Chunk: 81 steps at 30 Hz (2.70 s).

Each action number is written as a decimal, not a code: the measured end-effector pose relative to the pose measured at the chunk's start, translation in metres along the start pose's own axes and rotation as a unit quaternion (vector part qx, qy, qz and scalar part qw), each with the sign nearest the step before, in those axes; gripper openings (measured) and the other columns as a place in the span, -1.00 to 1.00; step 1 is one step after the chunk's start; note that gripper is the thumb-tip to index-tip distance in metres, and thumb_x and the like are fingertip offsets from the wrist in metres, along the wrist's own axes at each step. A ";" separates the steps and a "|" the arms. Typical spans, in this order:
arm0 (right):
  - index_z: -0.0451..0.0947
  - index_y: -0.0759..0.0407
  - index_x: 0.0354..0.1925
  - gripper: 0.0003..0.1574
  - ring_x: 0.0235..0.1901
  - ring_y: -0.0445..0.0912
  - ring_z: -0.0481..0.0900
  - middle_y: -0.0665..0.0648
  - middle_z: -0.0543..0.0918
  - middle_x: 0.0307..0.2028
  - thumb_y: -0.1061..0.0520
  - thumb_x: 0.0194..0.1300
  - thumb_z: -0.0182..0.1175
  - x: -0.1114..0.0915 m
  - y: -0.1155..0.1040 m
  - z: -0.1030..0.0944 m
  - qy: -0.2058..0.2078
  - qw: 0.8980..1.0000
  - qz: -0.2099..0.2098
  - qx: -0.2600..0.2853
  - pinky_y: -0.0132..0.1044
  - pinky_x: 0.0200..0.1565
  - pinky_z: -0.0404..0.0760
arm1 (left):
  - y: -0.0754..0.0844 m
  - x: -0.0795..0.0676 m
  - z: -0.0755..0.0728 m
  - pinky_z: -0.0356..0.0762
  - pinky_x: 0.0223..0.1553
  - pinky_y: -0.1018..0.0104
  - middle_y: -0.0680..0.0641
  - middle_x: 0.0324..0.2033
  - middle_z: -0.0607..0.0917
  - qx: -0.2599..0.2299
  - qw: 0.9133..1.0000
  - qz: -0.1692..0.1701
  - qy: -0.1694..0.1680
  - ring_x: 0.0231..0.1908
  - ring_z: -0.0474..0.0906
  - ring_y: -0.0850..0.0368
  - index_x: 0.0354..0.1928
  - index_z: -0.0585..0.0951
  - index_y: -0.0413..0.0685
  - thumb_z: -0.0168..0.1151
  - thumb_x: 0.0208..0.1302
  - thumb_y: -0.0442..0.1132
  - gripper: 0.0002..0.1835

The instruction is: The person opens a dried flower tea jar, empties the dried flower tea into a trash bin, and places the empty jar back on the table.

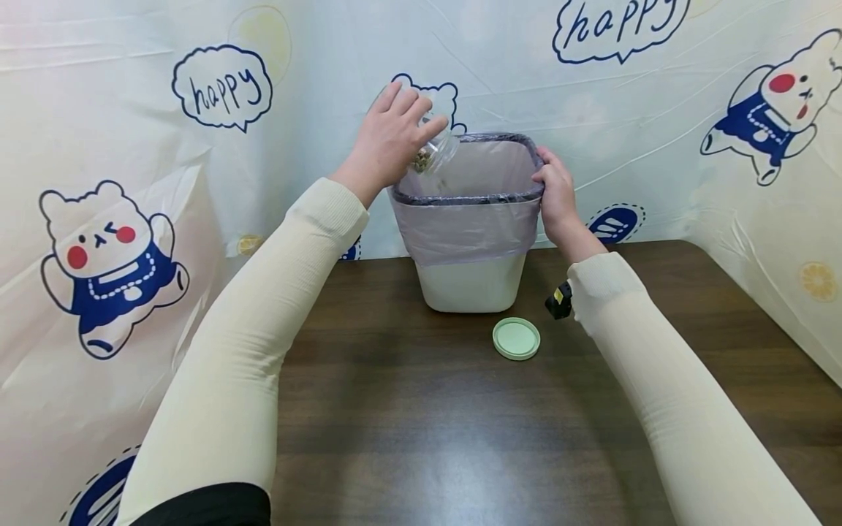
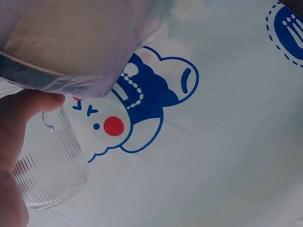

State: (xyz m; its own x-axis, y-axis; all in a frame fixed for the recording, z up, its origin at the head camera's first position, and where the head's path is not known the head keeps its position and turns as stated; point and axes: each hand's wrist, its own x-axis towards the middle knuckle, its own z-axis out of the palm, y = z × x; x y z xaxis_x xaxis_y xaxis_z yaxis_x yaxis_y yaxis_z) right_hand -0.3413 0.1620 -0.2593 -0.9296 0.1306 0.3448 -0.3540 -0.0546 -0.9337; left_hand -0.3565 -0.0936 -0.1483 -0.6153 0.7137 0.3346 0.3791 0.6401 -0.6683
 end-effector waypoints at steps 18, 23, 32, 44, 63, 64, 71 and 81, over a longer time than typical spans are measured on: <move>0.18 0.23 0.43 -0.23 0.32 0.00 0.17 0.10 0.17 0.43 0.25 0.23 -0.26 0.001 0.001 0.001 0.001 1.000 -0.001 0.010 -0.33 0.17 0.22 | -0.001 0.001 0.001 -0.07 0.34 -0.03 -0.20 0.13 0.33 0.045 0.999 0.025 0.015 0.13 0.18 -0.16 0.18 0.26 0.04 0.20 0.12 -0.54 -0.38; 0.18 0.23 0.43 -0.23 0.32 0.01 0.16 0.10 0.17 0.44 0.25 0.23 -0.26 0.001 0.001 0.000 0.001 1.000 -0.001 0.010 -0.33 0.17 0.22 | -0.002 0.001 0.001 -0.06 0.31 -0.04 -0.21 0.12 0.32 0.057 0.998 0.030 0.014 0.13 0.17 -0.17 0.21 0.25 0.04 0.22 0.11 -0.53 -0.34; 0.18 0.24 0.43 -0.23 0.33 0.02 0.16 0.10 0.18 0.43 0.25 0.23 -0.26 0.001 0.001 0.001 0.000 1.000 0.003 0.011 -0.32 0.17 0.21 | -0.002 0.000 0.002 -0.13 0.37 -0.03 -0.21 0.18 0.31 0.062 0.997 0.040 0.019 0.23 0.14 -0.16 0.25 0.24 0.05 0.24 0.13 -0.53 -0.31; 0.18 0.25 0.43 -0.22 0.30 0.03 0.18 0.11 0.18 0.43 0.26 0.20 -0.26 0.001 0.000 0.001 0.007 1.000 0.002 0.010 -0.33 0.14 0.23 | -0.002 0.000 0.003 -0.20 0.40 -0.02 -0.21 0.21 0.31 0.075 0.996 0.047 0.018 0.26 0.12 -0.15 0.25 0.23 0.05 0.15 0.20 -0.57 -0.36; 0.19 0.26 0.42 -0.22 0.30 0.04 0.17 0.10 0.18 0.43 0.27 0.21 -0.26 0.001 0.002 0.001 0.008 1.000 -0.001 0.021 -0.22 0.23 0.20 | 0.000 0.005 0.003 -0.23 0.40 -0.04 -0.20 0.26 0.32 0.136 0.986 0.095 0.027 0.29 0.12 -0.17 0.27 0.24 0.07 0.16 0.24 -0.51 -0.38; 0.19 0.26 0.42 -0.22 0.30 0.04 0.17 0.10 0.18 0.43 0.27 0.21 -0.26 0.001 0.002 0.001 0.008 1.000 -0.001 0.021 -0.24 0.23 0.21 | 0.000 0.005 0.003 -0.23 0.40 -0.04 -0.20 0.25 0.32 0.139 0.985 0.097 0.029 0.29 0.13 -0.17 0.27 0.24 0.07 0.17 0.23 -0.50 -0.38; 0.18 0.25 0.43 -0.23 0.30 -0.04 0.18 0.09 0.17 0.44 0.26 0.22 -0.26 0.001 0.001 0.001 0.007 1.000 0.002 0.021 -0.36 0.16 0.23 | 0.000 0.005 0.004 -0.24 0.40 -0.04 -0.21 0.27 0.31 0.147 0.983 0.106 0.032 0.30 0.13 -0.17 0.30 0.24 0.09 0.22 0.21 -0.48 -0.33; 0.17 0.25 0.43 -0.22 0.31 -0.04 0.17 0.09 0.17 0.44 0.26 0.22 -0.26 0.002 0.001 0.001 0.005 1.000 0.002 0.020 -0.36 0.17 0.22 | 0.000 0.008 0.002 -0.25 0.40 -0.04 -0.21 0.28 0.32 0.179 0.975 0.123 0.041 0.30 0.15 -0.14 0.31 0.24 0.11 0.27 0.15 -0.52 -0.26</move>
State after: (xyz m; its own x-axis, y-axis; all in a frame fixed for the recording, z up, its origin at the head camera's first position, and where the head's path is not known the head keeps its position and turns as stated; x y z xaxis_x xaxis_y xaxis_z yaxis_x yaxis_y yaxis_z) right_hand -0.3435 0.1612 -0.2595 -0.9297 0.1410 0.3402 -0.3546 -0.0936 -0.9303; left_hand -0.3623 -0.0886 -0.1469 -0.4722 0.8636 0.1767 0.2339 0.3160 -0.9195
